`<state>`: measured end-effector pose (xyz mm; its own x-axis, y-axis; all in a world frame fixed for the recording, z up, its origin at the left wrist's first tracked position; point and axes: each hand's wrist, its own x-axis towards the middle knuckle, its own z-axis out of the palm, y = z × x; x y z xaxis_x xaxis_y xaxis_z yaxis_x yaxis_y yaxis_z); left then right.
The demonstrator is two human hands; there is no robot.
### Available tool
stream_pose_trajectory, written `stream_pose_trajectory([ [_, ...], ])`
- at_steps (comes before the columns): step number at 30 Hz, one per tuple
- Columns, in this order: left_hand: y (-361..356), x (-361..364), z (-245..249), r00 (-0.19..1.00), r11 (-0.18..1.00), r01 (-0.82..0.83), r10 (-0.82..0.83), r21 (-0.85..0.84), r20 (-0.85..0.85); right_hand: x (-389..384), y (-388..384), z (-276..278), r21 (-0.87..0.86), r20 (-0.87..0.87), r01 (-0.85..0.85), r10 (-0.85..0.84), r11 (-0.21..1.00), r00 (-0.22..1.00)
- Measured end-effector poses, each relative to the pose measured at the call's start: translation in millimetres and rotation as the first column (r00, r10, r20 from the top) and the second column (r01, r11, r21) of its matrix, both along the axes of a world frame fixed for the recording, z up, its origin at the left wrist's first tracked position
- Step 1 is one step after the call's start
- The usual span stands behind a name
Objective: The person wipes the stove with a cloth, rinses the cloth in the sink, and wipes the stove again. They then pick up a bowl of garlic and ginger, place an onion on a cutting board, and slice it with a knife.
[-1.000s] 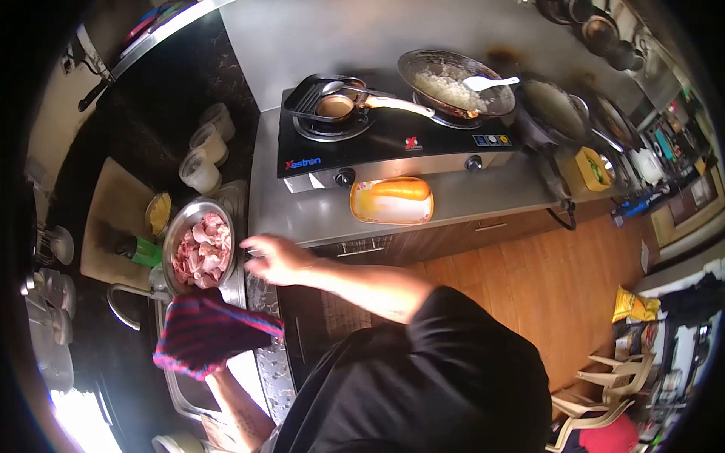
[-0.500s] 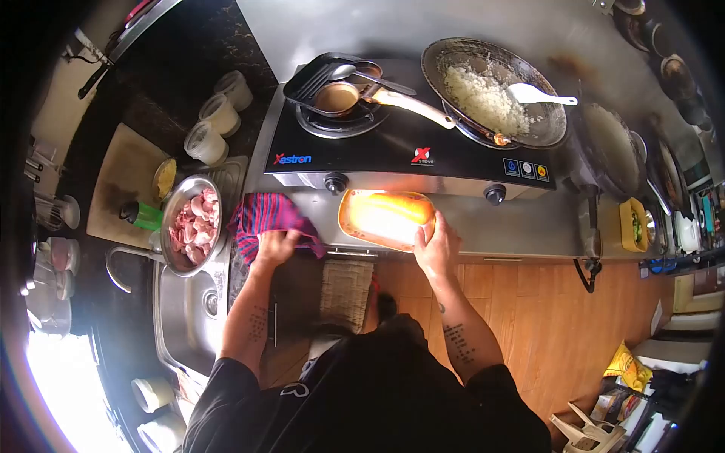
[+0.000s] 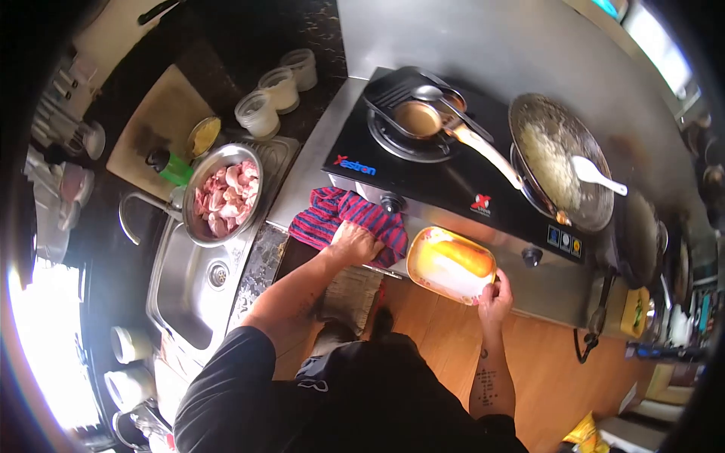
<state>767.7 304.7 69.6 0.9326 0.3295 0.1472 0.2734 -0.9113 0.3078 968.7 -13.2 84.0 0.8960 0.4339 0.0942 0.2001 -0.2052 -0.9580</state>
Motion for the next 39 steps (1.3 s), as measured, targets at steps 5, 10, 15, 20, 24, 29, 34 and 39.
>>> stream_pose_trajectory([
  [5, 42.8, -61.5, 5.6, 0.812, 0.918, -0.321, 0.141, 0.232, 0.567, 4.9, -2.7, -7.2, -0.170, 0.294, 0.015, 0.036, 0.985, 0.955],
  [10, 88.6, -75.5, 29.7, 0.909, 0.865, -0.415, 0.410, -0.282, -0.077, 2.8, 1.7, -2.1, -0.192, 0.240, 0.055, -0.008, 0.980, 0.971],
  [15, 98.4, -50.4, 25.8, 0.900, 0.854, -0.071, 0.278, -0.516, 0.337, 6.4, -5.4, -6.3, -0.253, 0.249, 0.067, -0.002, 0.965, 0.968],
  [20, 114.4, 3.3, 23.1, 0.633, 0.865, 0.099, 0.326, -0.491, 0.702, 21.0, -10.8, -12.3, -0.247, 0.332, 0.037, 0.049, 0.968, 0.942],
  [24, 117.0, 1.8, 17.6, 0.533, 0.933, 0.107, 0.237, -0.343, 0.812, 17.2, -42.6, -3.0, -0.339, 0.230, -0.006, 0.089, 0.941, 0.969],
  [29, 135.7, -6.1, 23.3, 0.566, 0.928, 0.134, 0.216, -0.347, 0.796, -20.1, 37.2, 80.0, -0.337, 0.522, 0.147, 0.054, 0.930, 0.851],
  [34, 137.0, -9.3, 2.4, 0.690, 0.690, 0.247, 0.368, -0.680, 0.623, -39.3, 191.2, 125.4, -0.149, 0.696, -0.187, 0.237, 0.971, 0.678],
  [39, 168.8, -7.6, 58.7, 0.997, 0.346, 0.042, 0.051, -0.937, 0.064, -19.6, 269.2, 120.5, -0.374, 0.664, -0.424, 0.558, 0.825, 0.498],
])
